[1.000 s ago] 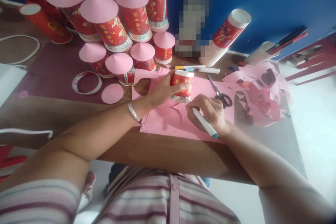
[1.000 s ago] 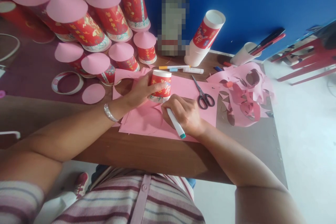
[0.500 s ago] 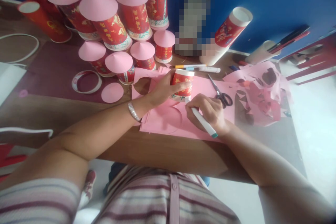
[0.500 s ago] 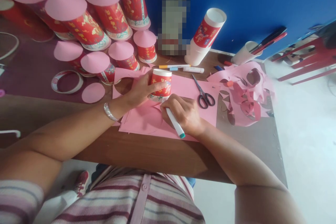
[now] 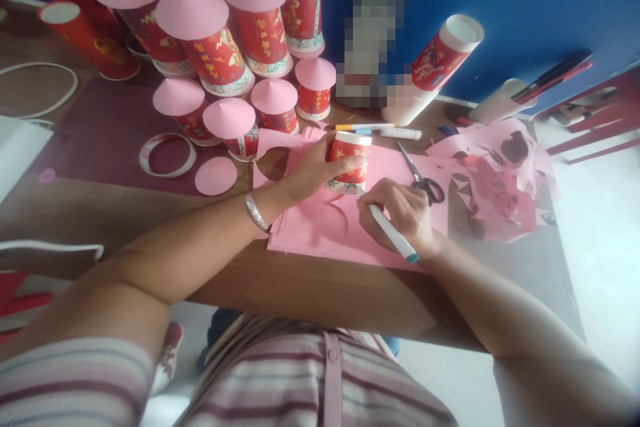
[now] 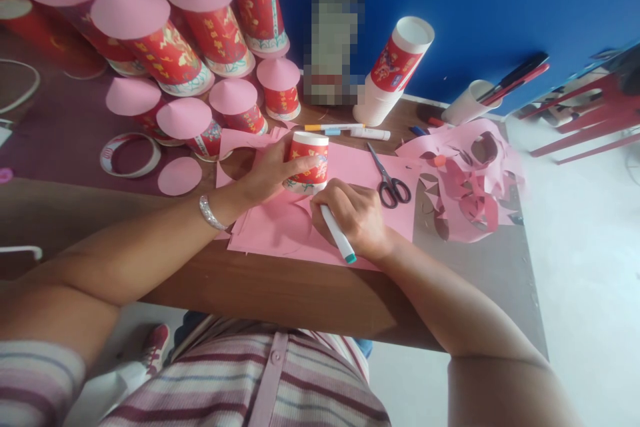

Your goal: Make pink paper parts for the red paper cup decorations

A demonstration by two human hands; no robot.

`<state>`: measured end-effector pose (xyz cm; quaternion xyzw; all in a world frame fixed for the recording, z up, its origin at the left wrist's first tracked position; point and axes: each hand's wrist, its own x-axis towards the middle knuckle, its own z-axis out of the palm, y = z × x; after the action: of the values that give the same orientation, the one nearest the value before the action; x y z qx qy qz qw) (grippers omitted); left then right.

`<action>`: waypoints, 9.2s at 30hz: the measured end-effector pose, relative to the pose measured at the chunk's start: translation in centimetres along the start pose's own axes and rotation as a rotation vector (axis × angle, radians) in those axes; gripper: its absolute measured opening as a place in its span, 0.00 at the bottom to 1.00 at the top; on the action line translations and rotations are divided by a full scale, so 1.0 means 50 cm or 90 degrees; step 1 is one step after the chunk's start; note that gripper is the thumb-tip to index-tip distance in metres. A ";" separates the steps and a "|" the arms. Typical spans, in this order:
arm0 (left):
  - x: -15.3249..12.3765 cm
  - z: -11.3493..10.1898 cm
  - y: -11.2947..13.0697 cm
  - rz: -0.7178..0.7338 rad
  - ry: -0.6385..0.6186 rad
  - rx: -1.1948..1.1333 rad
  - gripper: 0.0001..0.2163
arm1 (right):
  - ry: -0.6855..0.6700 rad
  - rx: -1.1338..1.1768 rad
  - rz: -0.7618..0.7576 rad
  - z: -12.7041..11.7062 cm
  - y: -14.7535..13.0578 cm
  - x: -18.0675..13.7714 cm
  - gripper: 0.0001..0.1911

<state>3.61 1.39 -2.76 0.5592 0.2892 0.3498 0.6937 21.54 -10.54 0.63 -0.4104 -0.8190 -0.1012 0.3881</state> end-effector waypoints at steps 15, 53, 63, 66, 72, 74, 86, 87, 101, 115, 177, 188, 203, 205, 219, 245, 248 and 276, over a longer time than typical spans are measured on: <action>0.006 -0.003 -0.012 0.036 -0.006 0.017 0.28 | -0.017 0.029 0.001 -0.002 -0.005 0.000 0.14; 0.004 -0.001 -0.010 0.004 -0.010 -0.019 0.30 | -0.009 0.056 -0.005 -0.003 -0.011 0.003 0.14; 0.003 0.000 -0.007 0.026 -0.015 0.022 0.30 | -0.013 0.053 -0.007 -0.004 -0.012 0.002 0.14; 0.003 0.000 -0.006 0.013 -0.012 0.014 0.31 | -0.011 0.055 -0.006 -0.003 -0.011 0.001 0.15; 0.003 0.001 -0.008 0.008 -0.015 0.001 0.30 | -0.013 0.053 -0.006 -0.002 -0.011 0.003 0.14; 0.003 0.001 -0.008 0.007 -0.011 -0.005 0.31 | -0.013 0.046 -0.008 -0.002 -0.011 0.003 0.14; 0.001 0.001 -0.005 0.010 -0.021 0.005 0.31 | -0.022 0.060 -0.020 -0.009 -0.013 0.006 0.15; 0.001 0.001 -0.005 0.007 -0.020 0.002 0.31 | -0.024 0.061 -0.020 -0.010 -0.013 0.006 0.15; 0.001 -0.003 -0.002 -0.012 -0.017 -0.130 0.28 | 0.031 0.096 -0.040 0.002 -0.006 -0.001 0.16; -0.004 -0.002 0.002 -0.030 -0.071 -0.143 0.27 | -0.017 0.146 -0.037 -0.005 -0.014 -0.003 0.19; -0.003 -0.003 0.002 -0.018 -0.068 -0.084 0.24 | 0.035 0.056 -0.005 0.015 0.005 -0.008 0.12; -0.003 -0.001 0.003 -0.021 -0.055 -0.087 0.27 | 0.021 0.073 -0.002 0.013 0.007 -0.010 0.14; -0.003 -0.002 0.003 -0.017 -0.069 -0.099 0.26 | 0.023 0.056 -0.006 0.008 0.004 -0.005 0.13; -0.003 -0.002 0.003 -0.016 -0.069 -0.093 0.25 | 0.021 0.055 -0.003 0.008 0.004 -0.005 0.12; -0.007 -0.002 0.010 -0.012 -0.067 -0.072 0.23 | 0.012 0.059 -0.003 0.004 0.005 -0.004 0.13; -0.007 -0.003 0.009 -0.009 -0.080 -0.055 0.22 | 0.001 0.023 -0.005 0.002 0.007 -0.005 0.13; -0.004 -0.004 0.008 -0.004 -0.084 -0.060 0.22 | 0.001 0.016 -0.006 0.002 0.007 -0.005 0.14; -0.003 -0.006 0.001 -0.005 -0.070 -0.056 0.24 | 0.004 0.050 -0.008 0.011 0.000 -0.005 0.13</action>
<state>3.27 1.42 -2.76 0.5454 0.2371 0.3280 0.7340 21.35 -10.42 0.08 -0.3893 -0.8235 -0.0726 0.4062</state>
